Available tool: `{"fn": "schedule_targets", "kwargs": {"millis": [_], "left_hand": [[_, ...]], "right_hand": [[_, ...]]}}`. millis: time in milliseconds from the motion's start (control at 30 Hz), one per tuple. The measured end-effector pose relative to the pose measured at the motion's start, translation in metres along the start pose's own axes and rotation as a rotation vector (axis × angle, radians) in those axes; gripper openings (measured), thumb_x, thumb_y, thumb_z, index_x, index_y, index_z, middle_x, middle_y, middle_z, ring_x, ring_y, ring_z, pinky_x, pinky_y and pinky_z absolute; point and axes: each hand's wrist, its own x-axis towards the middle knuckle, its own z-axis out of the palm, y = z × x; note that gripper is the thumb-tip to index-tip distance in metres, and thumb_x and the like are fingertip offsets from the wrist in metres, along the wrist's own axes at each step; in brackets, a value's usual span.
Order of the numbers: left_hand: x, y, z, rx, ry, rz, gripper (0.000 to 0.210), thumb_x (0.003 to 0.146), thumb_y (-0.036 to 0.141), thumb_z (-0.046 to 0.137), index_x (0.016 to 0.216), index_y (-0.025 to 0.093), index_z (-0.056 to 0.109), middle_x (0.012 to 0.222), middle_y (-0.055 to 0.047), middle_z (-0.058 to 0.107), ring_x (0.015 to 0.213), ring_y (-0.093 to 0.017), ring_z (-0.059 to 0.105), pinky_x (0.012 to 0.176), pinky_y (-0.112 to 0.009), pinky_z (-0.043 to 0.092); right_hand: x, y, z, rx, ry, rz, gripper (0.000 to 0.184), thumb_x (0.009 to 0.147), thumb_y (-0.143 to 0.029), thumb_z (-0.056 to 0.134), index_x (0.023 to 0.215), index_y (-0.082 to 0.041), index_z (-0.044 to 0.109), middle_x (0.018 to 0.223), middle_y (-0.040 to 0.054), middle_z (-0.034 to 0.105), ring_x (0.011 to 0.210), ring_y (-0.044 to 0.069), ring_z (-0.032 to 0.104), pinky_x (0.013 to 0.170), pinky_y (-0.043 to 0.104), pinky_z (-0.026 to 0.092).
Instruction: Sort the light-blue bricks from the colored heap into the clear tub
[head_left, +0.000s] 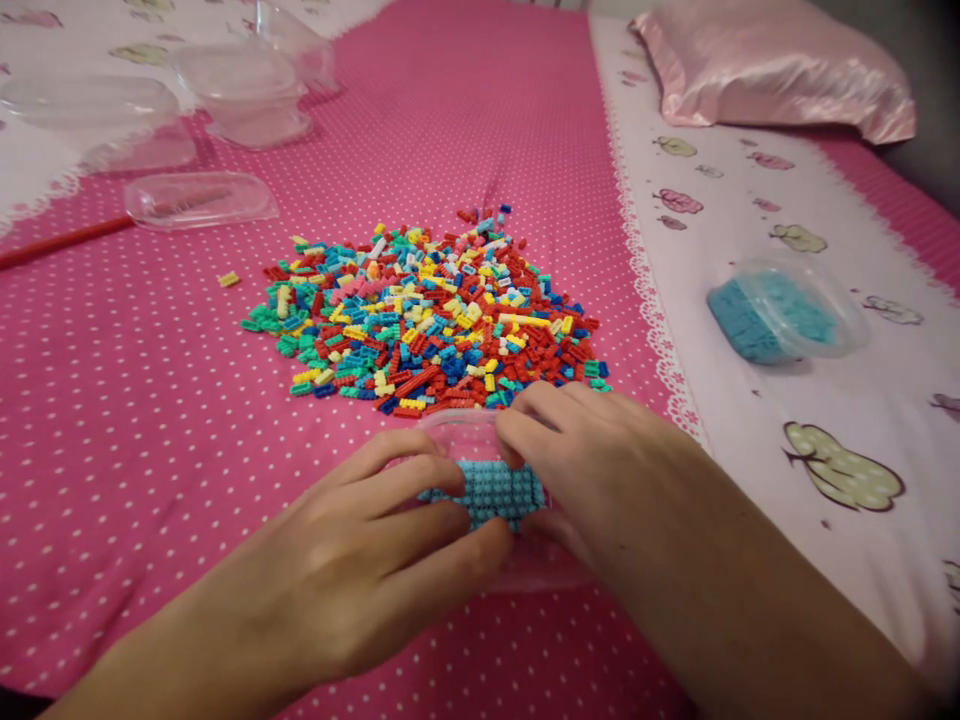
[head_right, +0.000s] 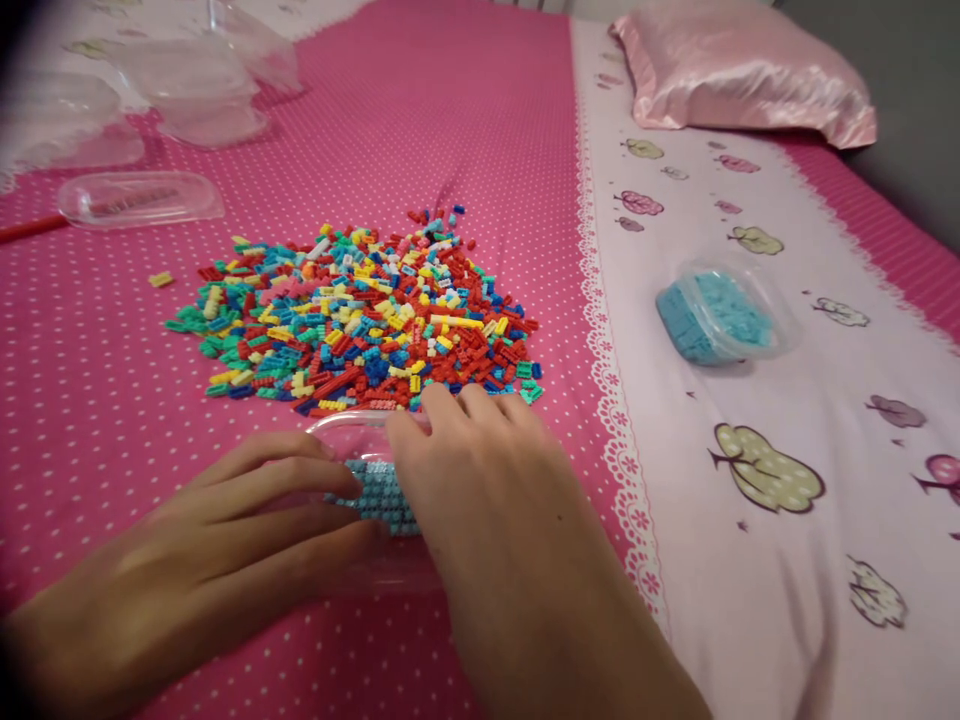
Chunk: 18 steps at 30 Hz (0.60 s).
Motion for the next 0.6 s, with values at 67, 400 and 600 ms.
{"fn": "schedule_targets", "kwargs": {"millis": [67, 400, 600], "left_hand": [[-0.001, 0.0, -0.001, -0.007, -0.001, 0.002, 0.025, 0.104, 0.014, 0.043, 0.105, 0.017, 0.067, 0.089, 0.002, 0.073, 0.094, -0.015, 0.066, 0.097, -0.033, 0.05], [-0.003, 0.0, 0.002, -0.02, -0.027, -0.043, 0.023, 0.102, 0.012, 0.046, 0.103, 0.019, 0.068, 0.085, -0.001, 0.071, 0.093, -0.015, 0.065, 0.092, -0.032, 0.057], [-0.004, 0.0, 0.002, -0.05, -0.028, -0.042, 0.023, 0.098, 0.01, 0.051, 0.109, 0.021, 0.068, 0.087, -0.001, 0.073, 0.095, -0.016, 0.067, 0.096, -0.035, 0.058]], "right_hand": [[-0.001, 0.003, -0.003, 0.034, -0.013, -0.012, 0.024, 0.074, -0.002, 0.059, 0.082, -0.024, 0.055, 0.082, 0.0006, 0.062, 0.071, 0.025, 0.06, 0.064, 0.037, 0.034], [0.003, -0.002, -0.004, -0.026, -0.012, 0.0, 0.025, 0.078, 0.001, 0.052, 0.077, -0.023, 0.056, 0.077, 0.0017, 0.06, 0.068, 0.025, 0.057, 0.062, 0.037, 0.029], [0.005, -0.004, -0.001, 0.001, -0.03, 0.008, 0.024, 0.079, 0.001, 0.054, 0.081, -0.023, 0.057, 0.081, 0.0017, 0.062, 0.071, 0.024, 0.057, 0.064, 0.036, 0.029]]}}
